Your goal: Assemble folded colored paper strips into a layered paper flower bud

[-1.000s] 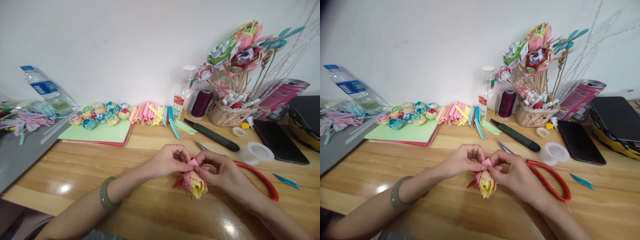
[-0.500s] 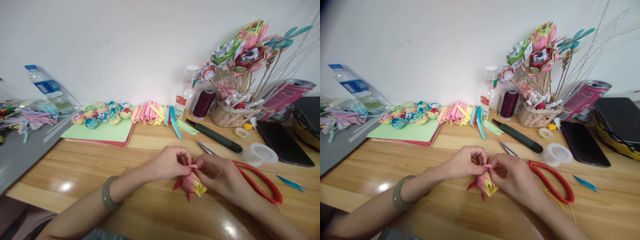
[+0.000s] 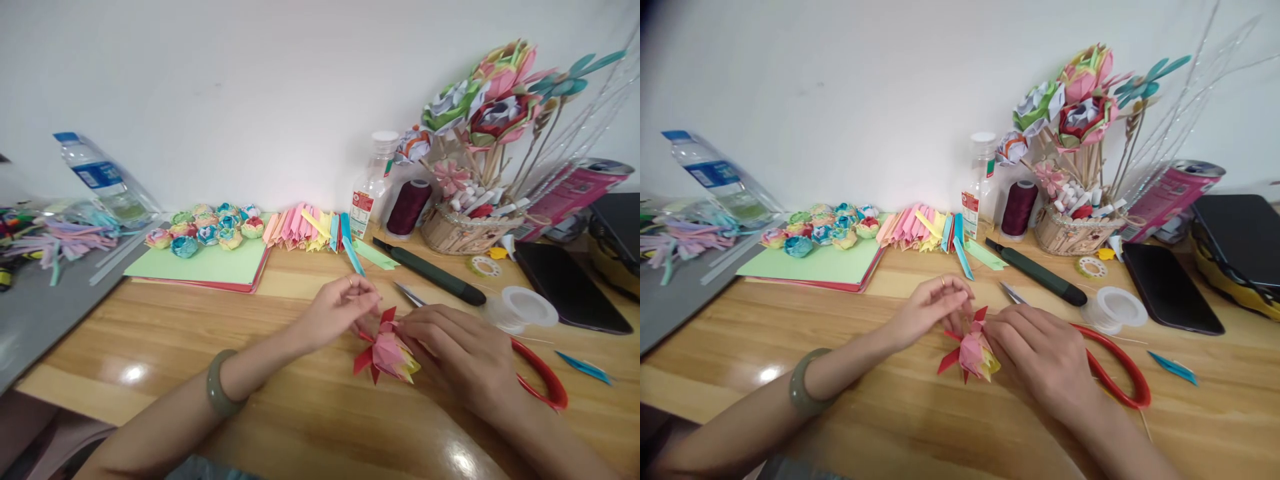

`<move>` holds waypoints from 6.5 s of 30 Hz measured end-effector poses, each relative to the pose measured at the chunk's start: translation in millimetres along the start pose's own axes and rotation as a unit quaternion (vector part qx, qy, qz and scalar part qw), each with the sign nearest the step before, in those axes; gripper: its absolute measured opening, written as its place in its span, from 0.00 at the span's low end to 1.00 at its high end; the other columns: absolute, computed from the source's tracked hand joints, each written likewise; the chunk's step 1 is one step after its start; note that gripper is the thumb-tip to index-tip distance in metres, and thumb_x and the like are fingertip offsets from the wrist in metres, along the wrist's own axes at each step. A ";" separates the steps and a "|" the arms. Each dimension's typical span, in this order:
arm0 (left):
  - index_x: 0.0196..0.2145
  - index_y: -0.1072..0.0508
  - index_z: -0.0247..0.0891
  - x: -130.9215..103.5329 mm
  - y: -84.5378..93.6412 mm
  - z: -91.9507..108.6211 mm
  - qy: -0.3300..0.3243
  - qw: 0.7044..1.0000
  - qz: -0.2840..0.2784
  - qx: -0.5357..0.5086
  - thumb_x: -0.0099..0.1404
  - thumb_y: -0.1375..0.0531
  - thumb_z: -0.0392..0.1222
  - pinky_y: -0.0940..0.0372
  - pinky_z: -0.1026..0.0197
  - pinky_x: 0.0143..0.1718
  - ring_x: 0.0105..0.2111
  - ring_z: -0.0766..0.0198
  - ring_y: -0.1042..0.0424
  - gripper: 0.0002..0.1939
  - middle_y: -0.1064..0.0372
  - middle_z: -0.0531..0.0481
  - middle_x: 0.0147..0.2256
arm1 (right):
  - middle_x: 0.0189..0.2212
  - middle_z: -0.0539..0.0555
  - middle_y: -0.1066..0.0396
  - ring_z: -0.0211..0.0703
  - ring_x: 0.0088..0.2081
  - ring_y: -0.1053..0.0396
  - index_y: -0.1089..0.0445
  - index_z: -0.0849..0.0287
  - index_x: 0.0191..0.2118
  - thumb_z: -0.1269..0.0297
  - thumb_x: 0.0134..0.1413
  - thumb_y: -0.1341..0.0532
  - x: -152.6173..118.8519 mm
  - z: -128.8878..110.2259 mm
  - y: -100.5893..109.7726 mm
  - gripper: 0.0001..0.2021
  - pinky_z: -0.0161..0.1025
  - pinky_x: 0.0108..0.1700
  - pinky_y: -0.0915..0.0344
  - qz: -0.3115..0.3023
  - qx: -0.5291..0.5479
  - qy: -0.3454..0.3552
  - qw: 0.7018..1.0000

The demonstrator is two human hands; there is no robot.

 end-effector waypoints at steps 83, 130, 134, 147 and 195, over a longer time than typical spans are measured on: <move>0.29 0.32 0.33 7.1 3.2 -3.6 0.000 0.988 0.034 -0.153 0.49 0.35 0.45 0.42 0.70 0.23 0.22 0.74 0.37 0.14 0.34 0.53 0.26 | 0.36 0.51 0.34 0.41 0.34 0.29 0.47 0.52 0.43 0.60 0.52 0.40 -2.5 21.6 -21.2 0.16 0.42 0.35 0.29 -0.017 0.421 -0.358 0.833; 0.35 0.26 0.32 -29.6 -8.0 26.7 -0.427 0.857 0.200 0.208 0.55 0.39 0.29 0.28 0.61 0.41 0.40 0.61 0.25 0.08 0.25 0.38 0.38 | 0.37 0.56 0.31 0.44 0.39 0.32 0.36 0.55 0.47 0.78 0.52 0.42 5.6 -4.9 3.4 0.17 0.41 0.38 0.33 0.078 0.091 -0.102 0.987; 0.33 0.25 0.30 -28.7 -6.8 23.5 -0.408 0.862 0.212 0.211 0.55 0.39 0.31 0.28 0.60 0.41 0.40 0.59 0.25 0.06 0.26 0.35 0.40 | 0.34 0.54 0.30 0.43 0.37 0.32 0.35 0.55 0.43 0.76 0.52 0.41 5.7 -1.3 2.5 0.13 0.40 0.39 0.34 0.076 0.115 -0.133 0.981; 0.30 0.26 0.32 -28.9 -9.4 27.6 -0.411 0.858 0.191 0.242 0.56 0.39 0.34 0.29 0.62 0.39 0.35 0.65 0.26 0.03 0.27 0.42 0.33 | 0.30 0.51 0.33 0.39 0.33 0.32 0.38 0.54 0.32 0.71 0.55 0.43 6.7 7.4 -5.4 0.05 0.36 0.34 0.35 0.025 0.254 -0.196 0.947; 0.24 0.31 0.35 -10.9 -9.9 28.5 -0.266 0.932 -0.029 0.245 0.54 0.38 0.41 0.39 0.63 0.34 0.28 0.67 0.35 0.08 0.34 0.51 0.25 | 0.30 0.51 0.32 0.39 0.32 0.33 0.38 0.55 0.32 0.67 0.57 0.46 3.8 12.0 -10.3 0.03 0.35 0.32 0.34 -0.072 0.358 -0.203 0.909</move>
Point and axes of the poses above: each hand's wrist, its own x-axis towards the middle knuckle, its own y-axis out of the back of the hand, z = x × y, the point moved 5 cm from there along x, towards the middle knuckle
